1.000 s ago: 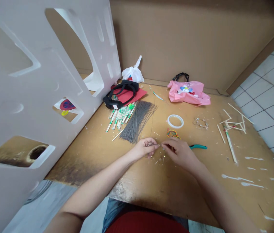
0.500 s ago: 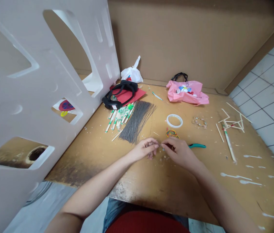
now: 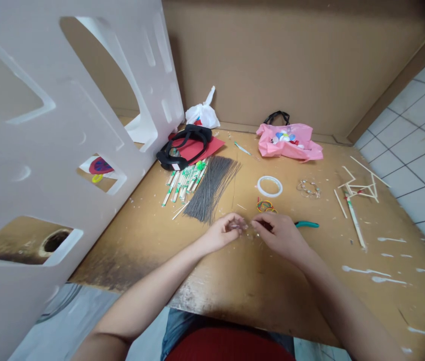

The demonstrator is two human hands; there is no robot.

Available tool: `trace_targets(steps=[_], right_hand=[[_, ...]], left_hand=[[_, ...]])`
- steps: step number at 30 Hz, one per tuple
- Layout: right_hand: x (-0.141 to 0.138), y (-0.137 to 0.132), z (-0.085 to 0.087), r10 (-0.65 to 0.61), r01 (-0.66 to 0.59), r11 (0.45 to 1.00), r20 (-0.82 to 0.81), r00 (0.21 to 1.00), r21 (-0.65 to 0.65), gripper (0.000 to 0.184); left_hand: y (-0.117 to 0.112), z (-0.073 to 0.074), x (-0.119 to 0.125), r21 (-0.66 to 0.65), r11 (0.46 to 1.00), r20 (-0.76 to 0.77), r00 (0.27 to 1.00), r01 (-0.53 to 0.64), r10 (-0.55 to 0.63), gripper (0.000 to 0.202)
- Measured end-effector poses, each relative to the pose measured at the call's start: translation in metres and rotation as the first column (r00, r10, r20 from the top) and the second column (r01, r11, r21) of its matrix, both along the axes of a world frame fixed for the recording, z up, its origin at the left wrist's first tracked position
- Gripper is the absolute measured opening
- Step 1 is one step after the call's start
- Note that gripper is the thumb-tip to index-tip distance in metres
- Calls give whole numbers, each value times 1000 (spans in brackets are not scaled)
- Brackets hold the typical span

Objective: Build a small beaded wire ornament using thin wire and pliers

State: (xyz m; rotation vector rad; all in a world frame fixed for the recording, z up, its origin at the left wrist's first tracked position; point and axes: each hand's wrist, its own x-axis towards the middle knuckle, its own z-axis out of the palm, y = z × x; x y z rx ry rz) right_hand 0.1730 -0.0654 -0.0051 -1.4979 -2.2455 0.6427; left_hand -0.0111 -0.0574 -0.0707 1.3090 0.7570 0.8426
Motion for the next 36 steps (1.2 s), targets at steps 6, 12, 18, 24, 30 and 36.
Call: trace_targets(steps=[6,12,18,24,30,36], right_hand=[[-3,-3,0,13,-12,1000,36,999,-29,22],[-8,-4,-2,58,-72,990,-117,992,-122,23],[1,1,-3,-38,25,998,-284,958,-51,20],[16,9,-5,-166,80,976,-454,876,-203,32],[-4,10,-22,-195,-127,880,-592,782,-458,29],[-10,10,-17,-203,-115,877,-577,791,-466,24]], left_hand=[[-6,15,-3,335,936,-229,954,-111,195,37],[-10,8,3,132,988,-159,982,-81,102,22],[-7,8,4,-39,990,34,991,-132,133,31],[1,19,-4,-143,954,203,935,-265,290,29],[3,16,-5,-224,923,299,879,-313,371,25],[0,16,-3,-188,933,270,897,-306,349,25]])
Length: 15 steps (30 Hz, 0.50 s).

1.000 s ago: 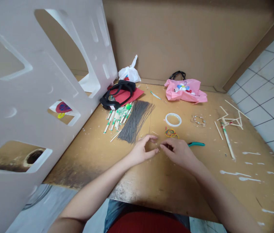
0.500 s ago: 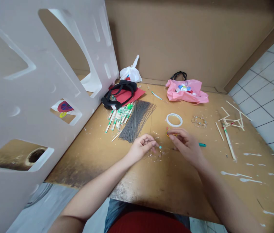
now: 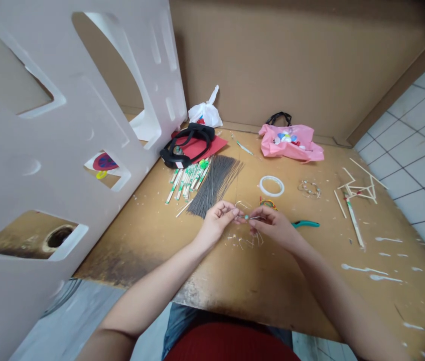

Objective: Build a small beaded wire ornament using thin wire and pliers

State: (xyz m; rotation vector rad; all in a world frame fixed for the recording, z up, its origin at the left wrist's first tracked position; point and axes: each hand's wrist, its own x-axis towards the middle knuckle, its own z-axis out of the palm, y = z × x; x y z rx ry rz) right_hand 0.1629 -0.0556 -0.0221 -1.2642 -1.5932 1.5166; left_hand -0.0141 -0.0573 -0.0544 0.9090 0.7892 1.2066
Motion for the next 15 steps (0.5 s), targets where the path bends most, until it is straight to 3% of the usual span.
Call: trace_targets(steps=[8,15], right_hand=[[2,-2,-2,-28,16,997,165,986,73,14],[3,-1,-2,33,-48,996,210,977,69,9]], left_hand=[[0,8,-4,118,988,-234,964,-102,128,23],[0,12,-13,219,976,-383,918,-17,102,21]])
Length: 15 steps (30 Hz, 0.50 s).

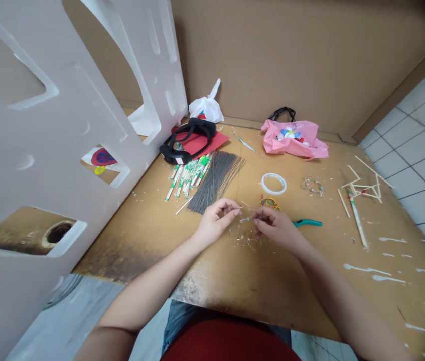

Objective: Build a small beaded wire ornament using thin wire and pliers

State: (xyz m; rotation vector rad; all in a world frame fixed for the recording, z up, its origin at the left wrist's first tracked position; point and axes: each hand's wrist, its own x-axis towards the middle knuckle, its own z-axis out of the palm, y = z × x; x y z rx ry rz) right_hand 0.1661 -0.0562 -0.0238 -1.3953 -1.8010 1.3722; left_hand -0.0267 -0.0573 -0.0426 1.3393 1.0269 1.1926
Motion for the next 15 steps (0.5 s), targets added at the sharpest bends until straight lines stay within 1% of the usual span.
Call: trace_targets(steps=[3,5,7,9,11,15], right_hand=[[0,0,1,35,-35,999,25,999,-2,11],[-1,-1,2,63,-65,998,87,994,17,15],[-2,-2,3,66,-78,995,168,984,64,18],[-4,-3,4,52,-77,991,209,977,110,17],[-5,-3,4,46,-74,988,195,980,138,18],[-5,-1,5,74,-98,985,167,983,140,23]], left_hand=[[0,2,-2,162,985,-134,991,53,-31,17],[1,2,-3,279,955,-238,971,100,-32,15],[1,2,-4,362,923,-325,946,129,-5,16],[1,1,-4,409,898,-389,921,159,14,17],[1,0,-5,439,873,-455,890,214,11,18],[-1,2,-6,478,809,-596,803,342,13,21]])
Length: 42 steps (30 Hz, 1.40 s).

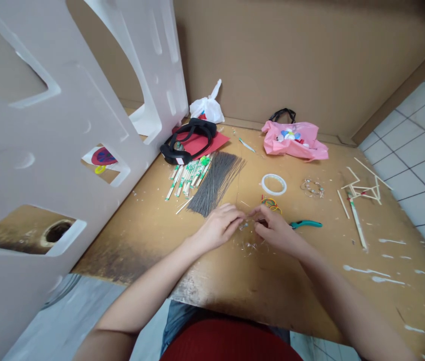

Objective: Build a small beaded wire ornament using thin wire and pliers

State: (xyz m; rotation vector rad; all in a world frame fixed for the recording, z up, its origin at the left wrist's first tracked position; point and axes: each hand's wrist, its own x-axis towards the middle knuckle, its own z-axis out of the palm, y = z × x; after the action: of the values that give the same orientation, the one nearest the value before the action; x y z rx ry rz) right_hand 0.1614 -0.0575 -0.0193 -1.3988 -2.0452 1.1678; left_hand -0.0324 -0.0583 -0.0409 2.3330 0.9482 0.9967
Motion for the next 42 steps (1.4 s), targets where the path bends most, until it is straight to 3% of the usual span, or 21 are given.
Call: trace_targets(steps=[8,12,15,18,22,25,28,30,34,37,40,42], right_hand=[[-4,3,0,65,-63,997,40,997,-36,39],[-10,4,-2,65,-64,997,60,996,-31,46],[-8,7,-3,70,-69,997,45,997,-38,44],[-1,10,-3,118,-118,982,-12,993,-144,30],[8,14,-7,143,-188,939,-171,975,-289,7],[10,14,-12,109,-208,909,-277,955,-361,10],[9,14,-17,62,-214,877,-341,938,-431,15],[8,14,-20,21,-211,854,-373,928,-476,18],[6,21,-27,-128,-141,824,-423,897,-549,23],[6,29,-29,-235,-84,818,-464,854,-569,24],[8,34,-31,-321,-49,805,-503,803,-591,23],[9,35,-34,-357,-39,794,-516,778,-607,23]], left_hand=[[-3,2,1,86,996,-279,960,21,4,25],[-4,-2,5,74,996,-302,953,51,-27,26],[-4,-2,5,37,993,-249,963,115,-103,26],[-2,1,1,-29,984,-166,970,175,-177,25],[2,1,-2,-237,963,108,989,128,-105,17],[6,-6,-1,-474,869,329,944,138,29,17],[10,-12,1,-593,773,471,876,227,103,22],[13,-14,1,-613,752,504,853,243,136,24],[20,-14,-2,-622,759,529,818,192,226,27],[24,-15,-6,-660,726,547,786,195,287,31],[24,-17,-5,-711,660,532,801,244,276,34],[23,-20,-3,-714,652,514,823,255,242,37]])
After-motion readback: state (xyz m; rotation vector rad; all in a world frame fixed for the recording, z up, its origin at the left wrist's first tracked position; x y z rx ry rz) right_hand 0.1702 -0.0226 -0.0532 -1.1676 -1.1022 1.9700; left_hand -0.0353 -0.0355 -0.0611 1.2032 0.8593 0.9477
